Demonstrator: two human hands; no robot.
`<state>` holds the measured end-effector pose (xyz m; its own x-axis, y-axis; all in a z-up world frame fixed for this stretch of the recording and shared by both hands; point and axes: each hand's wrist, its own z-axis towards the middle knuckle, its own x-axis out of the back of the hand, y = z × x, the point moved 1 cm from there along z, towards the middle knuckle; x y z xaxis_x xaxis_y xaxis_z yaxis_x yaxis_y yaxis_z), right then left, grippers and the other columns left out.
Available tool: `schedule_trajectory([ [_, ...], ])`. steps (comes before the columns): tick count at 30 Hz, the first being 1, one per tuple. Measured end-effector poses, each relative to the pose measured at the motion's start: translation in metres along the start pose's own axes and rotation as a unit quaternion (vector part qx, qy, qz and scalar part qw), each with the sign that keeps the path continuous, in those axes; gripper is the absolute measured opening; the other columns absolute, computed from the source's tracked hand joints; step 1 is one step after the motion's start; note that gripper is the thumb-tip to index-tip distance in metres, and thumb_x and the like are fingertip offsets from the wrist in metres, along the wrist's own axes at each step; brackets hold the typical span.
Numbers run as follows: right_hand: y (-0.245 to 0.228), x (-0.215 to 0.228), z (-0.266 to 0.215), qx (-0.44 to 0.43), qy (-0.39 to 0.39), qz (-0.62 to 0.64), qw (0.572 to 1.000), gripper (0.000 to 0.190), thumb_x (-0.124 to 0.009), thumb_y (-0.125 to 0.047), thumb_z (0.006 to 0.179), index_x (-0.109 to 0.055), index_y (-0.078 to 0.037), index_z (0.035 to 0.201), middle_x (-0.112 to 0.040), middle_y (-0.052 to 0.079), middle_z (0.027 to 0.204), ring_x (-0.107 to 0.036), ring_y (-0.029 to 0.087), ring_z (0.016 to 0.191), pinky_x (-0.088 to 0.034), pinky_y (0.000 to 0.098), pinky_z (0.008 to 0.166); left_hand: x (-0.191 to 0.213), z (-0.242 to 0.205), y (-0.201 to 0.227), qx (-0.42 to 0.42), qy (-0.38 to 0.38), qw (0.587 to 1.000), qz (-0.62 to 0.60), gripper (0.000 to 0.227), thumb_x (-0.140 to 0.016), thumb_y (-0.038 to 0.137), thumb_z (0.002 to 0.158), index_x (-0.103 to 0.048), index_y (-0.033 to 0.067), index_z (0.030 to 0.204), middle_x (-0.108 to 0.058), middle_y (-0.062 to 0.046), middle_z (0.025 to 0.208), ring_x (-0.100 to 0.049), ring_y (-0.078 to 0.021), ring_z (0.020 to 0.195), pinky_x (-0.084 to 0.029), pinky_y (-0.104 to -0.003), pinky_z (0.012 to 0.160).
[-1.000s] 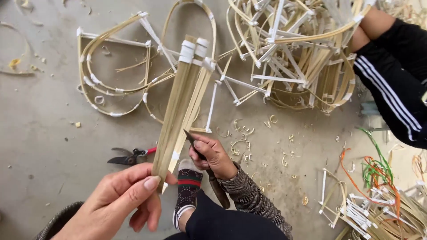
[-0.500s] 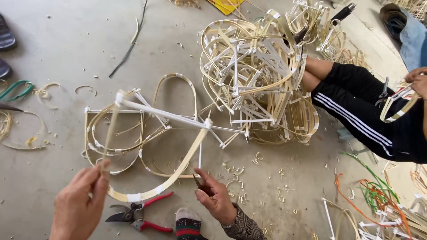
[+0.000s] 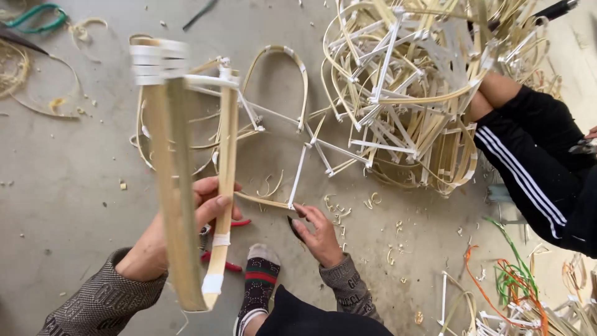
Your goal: The recorder is assembling bamboo frames using a knife for shaving and pliers for securing components.
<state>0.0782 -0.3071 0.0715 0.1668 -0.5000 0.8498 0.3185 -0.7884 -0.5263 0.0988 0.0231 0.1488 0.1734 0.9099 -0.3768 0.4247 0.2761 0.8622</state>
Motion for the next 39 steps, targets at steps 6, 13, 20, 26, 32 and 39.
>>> schedule_trajectory([
  [6, -0.056, 0.046, 0.022, -0.012, 0.005, 0.201, 0.980, 0.038, -0.065, -0.018, 0.101, -0.065, -0.001, 0.135, -0.072, 0.010, 0.114, -0.069, 0.016, 0.098, -0.056, 0.0279, 0.090, -0.012, 0.008, -0.005, 0.072, -0.002, 0.995, 0.070, 0.035, -0.058, 0.022, 0.097, -0.069, 0.0056, 0.126, -0.072, -0.005, 0.077, -0.061, -0.0119, 0.062, -0.051, -0.028, 0.050],
  [13, -0.073, 0.050, 0.009, -0.118, -0.171, 0.520, 0.828, 0.054, -0.067, -0.020, 0.100, -0.050, 0.002, 0.147, -0.070, 0.009, 0.107, -0.065, 0.011, 0.067, -0.053, 0.0227, 0.057, 0.014, 0.016, -0.083, 0.004, 0.135, 0.943, 0.305, 0.028, -0.057, 0.015, 0.099, -0.067, 0.0026, 0.122, -0.075, -0.010, 0.078, -0.070, -0.0154, 0.062, -0.055, -0.033, 0.057],
  [20, -0.034, 0.101, 0.040, -0.180, -0.030, 0.373, 0.910, 0.024, -0.059, -0.008, 0.101, -0.056, -0.001, 0.124, -0.070, 0.010, 0.086, -0.068, 0.014, 0.062, -0.058, 0.0252, 0.054, 0.017, 0.033, -0.102, -0.084, 0.151, 0.924, 0.342, 0.033, -0.059, 0.019, 0.103, -0.066, 0.0087, 0.133, -0.070, -0.015, 0.092, -0.068, -0.0275, 0.076, -0.054, -0.040, 0.072],
  [26, -0.027, 0.181, 0.073, -0.028, 0.250, 0.453, 0.855, 0.060, -0.069, -0.029, 0.107, -0.041, -0.003, 0.153, -0.072, 0.018, 0.117, -0.074, 0.022, 0.086, -0.062, 0.0315, 0.067, 0.002, 0.092, -0.147, -0.302, 0.039, 0.710, 0.635, 0.039, -0.062, 0.003, 0.080, -0.071, 0.0076, 0.118, -0.067, -0.007, 0.114, -0.059, -0.0261, 0.119, -0.042, -0.043, 0.111],
  [32, 0.049, 0.105, 0.038, -0.124, 0.164, 0.494, 0.844, 0.043, -0.059, -0.022, 0.112, -0.052, 0.000, 0.148, -0.069, 0.021, 0.126, -0.073, 0.024, 0.094, -0.064, 0.0350, 0.075, 0.002, 0.110, -0.157, -0.236, -0.049, 0.720, 0.651, 0.026, -0.064, 0.004, 0.083, -0.074, 0.0084, 0.107, -0.064, -0.007, 0.098, -0.058, -0.0257, 0.103, -0.044, -0.041, 0.099],
  [39, 0.080, 0.022, 0.020, -0.240, 0.174, 0.505, 0.811, 0.035, -0.058, -0.018, 0.109, -0.058, -0.002, 0.141, -0.070, 0.015, 0.118, -0.069, 0.018, 0.092, -0.061, 0.0315, 0.074, -0.024, 0.022, -0.040, -0.114, -0.030, 0.980, 0.159, 0.024, -0.068, 0.001, 0.093, -0.073, -0.0042, 0.116, -0.068, -0.006, 0.103, -0.064, -0.0150, 0.093, -0.050, -0.026, 0.083],
])
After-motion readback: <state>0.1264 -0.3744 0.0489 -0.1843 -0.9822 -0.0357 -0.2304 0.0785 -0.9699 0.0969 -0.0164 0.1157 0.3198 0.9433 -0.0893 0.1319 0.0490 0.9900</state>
